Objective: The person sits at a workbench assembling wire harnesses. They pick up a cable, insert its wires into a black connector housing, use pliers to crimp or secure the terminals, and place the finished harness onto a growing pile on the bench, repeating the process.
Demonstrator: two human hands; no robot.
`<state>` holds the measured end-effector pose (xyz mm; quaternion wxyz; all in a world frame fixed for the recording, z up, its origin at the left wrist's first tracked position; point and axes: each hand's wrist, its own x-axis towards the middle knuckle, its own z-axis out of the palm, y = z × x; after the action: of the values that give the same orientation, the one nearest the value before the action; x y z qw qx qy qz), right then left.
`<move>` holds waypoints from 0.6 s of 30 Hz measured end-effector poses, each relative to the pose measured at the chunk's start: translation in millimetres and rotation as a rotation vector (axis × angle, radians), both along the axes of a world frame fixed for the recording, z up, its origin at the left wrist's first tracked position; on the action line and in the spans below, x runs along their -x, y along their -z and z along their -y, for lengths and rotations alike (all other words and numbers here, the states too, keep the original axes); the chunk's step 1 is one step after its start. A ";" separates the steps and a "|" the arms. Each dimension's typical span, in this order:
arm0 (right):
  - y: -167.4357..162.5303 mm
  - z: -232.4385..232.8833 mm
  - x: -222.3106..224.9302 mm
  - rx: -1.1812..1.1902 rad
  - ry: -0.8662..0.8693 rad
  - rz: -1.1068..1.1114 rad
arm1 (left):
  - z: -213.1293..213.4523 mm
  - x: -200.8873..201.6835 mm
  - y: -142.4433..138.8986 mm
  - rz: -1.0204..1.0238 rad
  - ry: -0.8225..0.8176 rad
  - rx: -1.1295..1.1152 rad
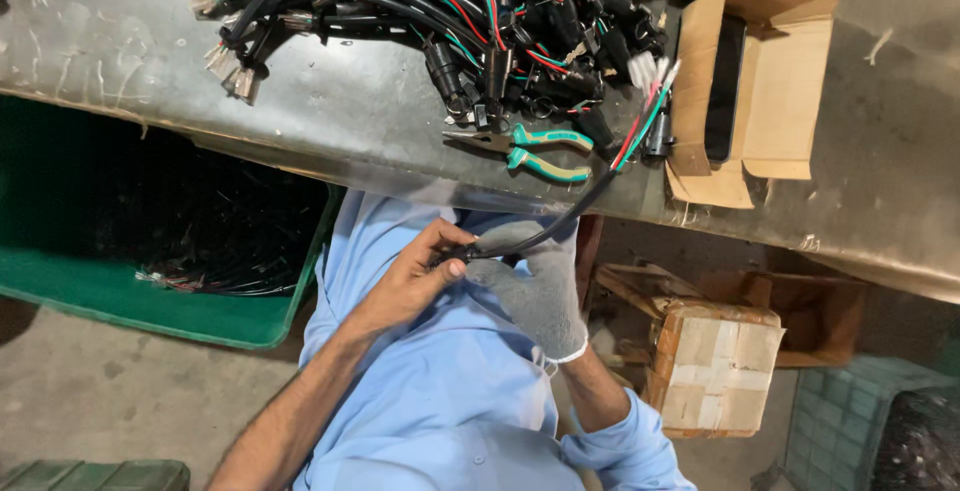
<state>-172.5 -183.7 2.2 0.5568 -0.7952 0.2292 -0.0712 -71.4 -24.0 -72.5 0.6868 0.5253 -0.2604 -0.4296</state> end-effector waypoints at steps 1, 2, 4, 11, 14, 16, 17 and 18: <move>3.2 -3.8 1.6 0.011 0.060 0.009 | 1.6 2.4 -2.4 0.050 0.000 -0.054; 6.9 -6.9 2.4 0.023 0.122 0.018 | 2.7 4.4 -5.4 0.100 0.001 -0.107; 14.2 -9.0 6.1 0.103 0.161 -0.030 | 4.0 9.9 -12.0 0.170 -0.001 -0.178; 42.5 4.1 5.3 -0.345 0.076 -0.064 | 9.4 -2.1 -9.1 -0.107 0.097 -0.074; 52.8 6.4 11.7 -0.337 0.090 -0.084 | 10.1 4.8 -5.3 -0.087 0.047 -0.062; 60.2 7.3 13.7 -0.196 0.108 -0.167 | 9.4 13.8 -3.7 0.060 -0.002 -0.139; 62.9 7.3 13.9 -0.126 0.118 -0.211 | 8.6 19.1 -3.5 0.169 -0.025 -0.207; 64.2 6.7 13.0 -0.120 0.106 -0.200 | 7.9 22.8 -4.0 0.279 -0.050 -0.273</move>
<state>-185.5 -190.4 -62.0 0.5731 -0.7504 0.3291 -0.0071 -94.1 -31.9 -68.5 0.5770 0.6743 -0.2794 -0.3665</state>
